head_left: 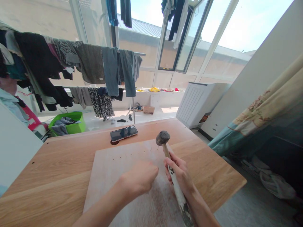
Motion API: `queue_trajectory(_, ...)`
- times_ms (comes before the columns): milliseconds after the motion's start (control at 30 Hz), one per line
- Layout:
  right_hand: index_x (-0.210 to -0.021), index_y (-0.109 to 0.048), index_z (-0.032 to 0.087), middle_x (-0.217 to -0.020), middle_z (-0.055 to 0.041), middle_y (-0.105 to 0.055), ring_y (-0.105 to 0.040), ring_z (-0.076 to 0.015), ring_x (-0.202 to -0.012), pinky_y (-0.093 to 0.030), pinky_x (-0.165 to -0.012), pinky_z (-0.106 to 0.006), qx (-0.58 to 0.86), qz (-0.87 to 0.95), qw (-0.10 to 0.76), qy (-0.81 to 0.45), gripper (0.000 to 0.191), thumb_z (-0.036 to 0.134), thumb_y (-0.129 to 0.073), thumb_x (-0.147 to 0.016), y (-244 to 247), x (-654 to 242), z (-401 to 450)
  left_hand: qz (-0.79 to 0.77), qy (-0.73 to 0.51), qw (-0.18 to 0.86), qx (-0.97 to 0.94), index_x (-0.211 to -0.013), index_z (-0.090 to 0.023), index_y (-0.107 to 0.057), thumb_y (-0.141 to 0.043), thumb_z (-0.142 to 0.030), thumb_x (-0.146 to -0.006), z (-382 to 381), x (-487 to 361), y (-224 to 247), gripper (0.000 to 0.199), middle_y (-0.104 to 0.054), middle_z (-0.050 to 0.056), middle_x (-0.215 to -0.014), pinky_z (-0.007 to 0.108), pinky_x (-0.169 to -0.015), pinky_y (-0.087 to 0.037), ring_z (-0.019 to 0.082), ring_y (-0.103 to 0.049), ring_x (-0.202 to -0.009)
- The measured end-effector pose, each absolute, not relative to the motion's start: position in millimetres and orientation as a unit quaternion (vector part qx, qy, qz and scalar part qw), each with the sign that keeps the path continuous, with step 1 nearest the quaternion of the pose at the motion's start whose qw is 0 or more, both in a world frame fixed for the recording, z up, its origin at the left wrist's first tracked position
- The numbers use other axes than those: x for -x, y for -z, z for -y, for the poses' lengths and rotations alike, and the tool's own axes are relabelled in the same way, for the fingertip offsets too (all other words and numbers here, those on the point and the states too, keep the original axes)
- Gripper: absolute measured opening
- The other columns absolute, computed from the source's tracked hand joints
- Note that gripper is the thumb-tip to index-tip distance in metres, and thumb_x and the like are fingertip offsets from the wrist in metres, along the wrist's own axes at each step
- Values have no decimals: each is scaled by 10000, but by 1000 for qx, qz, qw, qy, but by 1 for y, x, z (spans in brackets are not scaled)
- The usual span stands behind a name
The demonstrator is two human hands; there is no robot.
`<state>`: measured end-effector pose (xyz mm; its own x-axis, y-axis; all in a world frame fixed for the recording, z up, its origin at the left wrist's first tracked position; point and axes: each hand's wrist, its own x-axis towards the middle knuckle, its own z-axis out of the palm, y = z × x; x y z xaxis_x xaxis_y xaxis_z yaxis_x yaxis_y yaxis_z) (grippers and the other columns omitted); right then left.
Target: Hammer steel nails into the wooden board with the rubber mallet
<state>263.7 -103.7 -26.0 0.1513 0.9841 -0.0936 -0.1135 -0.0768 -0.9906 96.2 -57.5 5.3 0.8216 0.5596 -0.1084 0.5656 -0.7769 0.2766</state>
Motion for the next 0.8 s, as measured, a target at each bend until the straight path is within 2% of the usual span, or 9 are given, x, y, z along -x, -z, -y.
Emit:
queue_trajectory(167,-834,-574,211,-419,83,-470,-348,-74,-312,-330,-301,-179,527,412,542,-508,322,523,-656,-850,28,-265,103,-287,-13,212,-934,-679,-200,-630,-575,-21,-643,39,-83,-12,190,-663,50,-691,281,-555,-445,220,-632,-647)
queue_trajectory(333,-813,-562,207,-420,89,-467,-336,-64,-305,-331,-295,-170,526,409,540,-514,320,513,-643,-858,28,-265,103,-312,-230,342,-856,-852,-183,-676,-555,-109,-769,-1,-71,8,165,-695,35,-846,239,-659,-490,155,-637,-725)
queue_trajectory(467,-834,-560,202,-445,93,-471,-344,-58,-312,-322,-295,-157,506,421,545,-519,293,481,-645,-869,30,-264,103,-380,-361,363,-771,-850,-170,-692,-598,-218,-839,-22,-68,35,106,-735,32,-823,271,-764,-509,170,-677,-794)
queue_trajectory(600,-837,-562,199,-477,103,-448,-338,-48,-311,-309,-288,-153,495,419,540,-536,272,451,-663,-860,28,-262,103,-401,-352,350,-770,-846,-178,-725,-645,-194,-815,-24,-68,50,87,-761,21,-824,274,-767,-510,173,-691,-792)
queue_trajectory(800,-824,-571,189,-566,85,-472,-369,-41,-334,-334,-286,-153,485,436,532,-540,314,484,-680,-825,22,-260,104,-374,-344,337,-793,-854,-175,-729,-612,-139,-815,-21,-68,57,129,-747,30,-860,264,-778,-512,167,-669,-814)
